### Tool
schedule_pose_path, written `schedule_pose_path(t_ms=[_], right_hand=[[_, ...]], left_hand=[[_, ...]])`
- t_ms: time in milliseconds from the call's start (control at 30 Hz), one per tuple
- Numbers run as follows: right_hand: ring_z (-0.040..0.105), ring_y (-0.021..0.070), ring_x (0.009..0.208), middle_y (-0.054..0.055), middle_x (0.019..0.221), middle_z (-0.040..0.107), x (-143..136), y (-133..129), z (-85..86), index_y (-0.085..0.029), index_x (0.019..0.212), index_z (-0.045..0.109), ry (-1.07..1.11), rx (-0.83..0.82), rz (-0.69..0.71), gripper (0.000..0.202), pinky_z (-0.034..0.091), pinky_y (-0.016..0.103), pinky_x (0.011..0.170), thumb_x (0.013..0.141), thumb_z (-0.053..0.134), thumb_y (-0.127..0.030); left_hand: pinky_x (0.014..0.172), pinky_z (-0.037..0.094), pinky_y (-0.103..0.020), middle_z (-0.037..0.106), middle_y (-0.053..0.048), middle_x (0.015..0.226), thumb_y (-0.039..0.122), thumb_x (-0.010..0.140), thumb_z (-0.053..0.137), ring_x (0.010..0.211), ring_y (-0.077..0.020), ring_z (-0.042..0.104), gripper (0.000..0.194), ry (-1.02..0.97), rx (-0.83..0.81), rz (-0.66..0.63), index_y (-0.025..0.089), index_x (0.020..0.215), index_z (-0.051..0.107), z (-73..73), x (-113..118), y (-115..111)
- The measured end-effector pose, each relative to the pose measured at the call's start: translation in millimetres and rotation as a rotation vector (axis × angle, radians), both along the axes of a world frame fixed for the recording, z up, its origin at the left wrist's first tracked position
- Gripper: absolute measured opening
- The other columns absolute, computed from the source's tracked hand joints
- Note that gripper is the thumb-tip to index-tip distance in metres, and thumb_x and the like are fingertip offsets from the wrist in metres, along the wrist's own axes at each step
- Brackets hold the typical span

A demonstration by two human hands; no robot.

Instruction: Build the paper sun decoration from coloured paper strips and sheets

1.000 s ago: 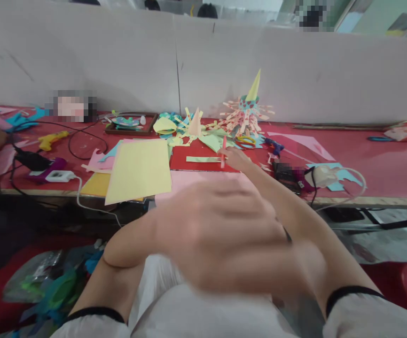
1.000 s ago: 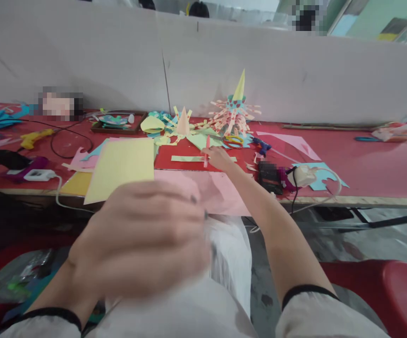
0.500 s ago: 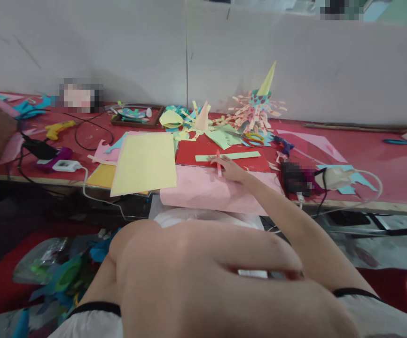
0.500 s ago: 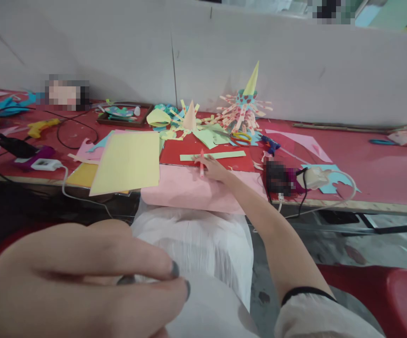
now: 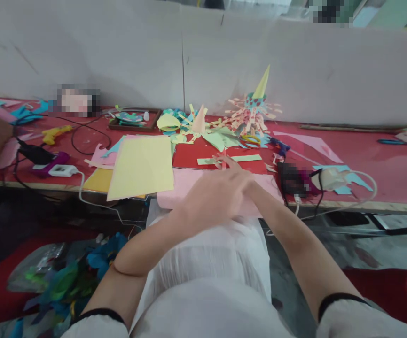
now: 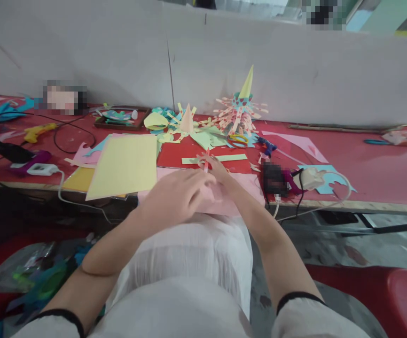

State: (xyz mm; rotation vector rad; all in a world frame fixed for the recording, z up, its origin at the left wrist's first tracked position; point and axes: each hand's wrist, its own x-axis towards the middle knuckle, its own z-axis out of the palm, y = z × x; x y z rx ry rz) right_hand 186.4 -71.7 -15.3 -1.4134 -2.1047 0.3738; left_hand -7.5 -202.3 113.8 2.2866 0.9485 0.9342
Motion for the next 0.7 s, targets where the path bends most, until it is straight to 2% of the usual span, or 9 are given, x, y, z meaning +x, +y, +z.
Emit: schedule_pose_path(t_ms=[67, 133, 200, 300, 400, 500, 700], right_hand=[[0.052, 0.0218, 0.111, 0.01, 0.123, 0.056, -2, 3, -4.0, -0.02, 0.113, 0.051, 0.132, 0.02, 0.003, 0.031, 0.043, 0.038, 0.09, 0.085, 0.042, -0.028], [0.053, 0.0206, 0.111, 0.01, 0.12, 0.058, -3, 6, -7.2, -0.019, 0.108, 0.052, 0.184, 0.035, 0.01, 0.028, 0.042, 0.038, 0.09, 0.086, 0.038, -0.029], [0.051, 0.0208, 0.112, 0.011, 0.119, 0.058, -3, 8, -9.0, -0.018, 0.108, 0.051, 0.157, 0.045, 0.027, 0.029, 0.04, 0.039, 0.093, 0.085, 0.038, -0.027], [0.051, 0.0211, 0.112, 0.011, 0.12, 0.058, -4, 8, -9.0, -0.017, 0.112, 0.05, 0.026, 0.064, 0.056, 0.032, 0.036, 0.041, 0.097, 0.082, 0.039, -0.021], [0.052, 0.0205, 0.111, 0.01, 0.121, 0.058, -5, 6, -7.4, -0.016, 0.116, 0.049, -0.13, 0.071, 0.069, 0.034, 0.033, 0.041, 0.099, 0.083, 0.038, -0.018], [0.05, 0.0206, 0.113, 0.01, 0.125, 0.055, -4, 4, -5.3, -0.017, 0.124, 0.045, -0.219, 0.057, 0.058, 0.04, 0.031, 0.041, 0.101, 0.086, 0.036, -0.02], [0.044, 0.0262, 0.121, 0.011, 0.132, 0.048, 24, -3, -7.0, -0.017, 0.134, 0.037, -0.23, 0.01, -0.126, 0.051, 0.033, 0.044, 0.101, 0.085, 0.042, -0.032]], left_hand=[[0.094, 0.043, -0.042, 0.063, -0.013, 0.108, 0.012, 0.081, 0.04, 0.11, -0.0265, 0.054, 0.032, 0.242, 0.031, 0.119, 0.016, 0.107, 0.058, -25.7, 10, 36], [0.099, 0.037, -0.045, 0.049, -0.02, 0.129, 0.008, 0.082, 0.034, 0.122, -0.0296, 0.044, 0.04, 0.425, 0.019, 0.221, 0.008, 0.118, 0.05, -57.0, 20, 63], [0.105, 0.027, -0.047, 0.035, -0.018, 0.141, 0.012, 0.085, 0.032, 0.131, -0.0289, 0.03, 0.044, 0.514, 0.065, 0.235, 0.007, 0.128, 0.042, -84.9, 28, 82], [0.109, 0.019, -0.047, 0.03, -0.015, 0.145, 0.022, 0.089, 0.03, 0.134, -0.0268, 0.025, 0.047, 0.533, 0.087, 0.255, 0.009, 0.134, 0.035, -112.5, 34, 98], [0.109, 0.017, -0.044, 0.033, -0.016, 0.143, 0.026, 0.089, 0.03, 0.133, -0.0259, 0.027, 0.049, 0.528, 0.033, 0.29, 0.007, 0.134, 0.034, -125.3, 34, 106], [0.11, 0.016, -0.042, 0.034, -0.014, 0.143, 0.03, 0.089, 0.029, 0.133, -0.025, 0.027, 0.05, 0.544, 0.034, 0.299, 0.009, 0.134, 0.036, -129.5, 33, 109], [0.11, 0.016, -0.039, 0.03, -0.011, 0.145, 0.038, 0.089, 0.027, 0.134, -0.0228, 0.024, 0.056, 0.592, 0.023, 0.318, 0.008, 0.136, 0.032, -128.9, 33, 108]])
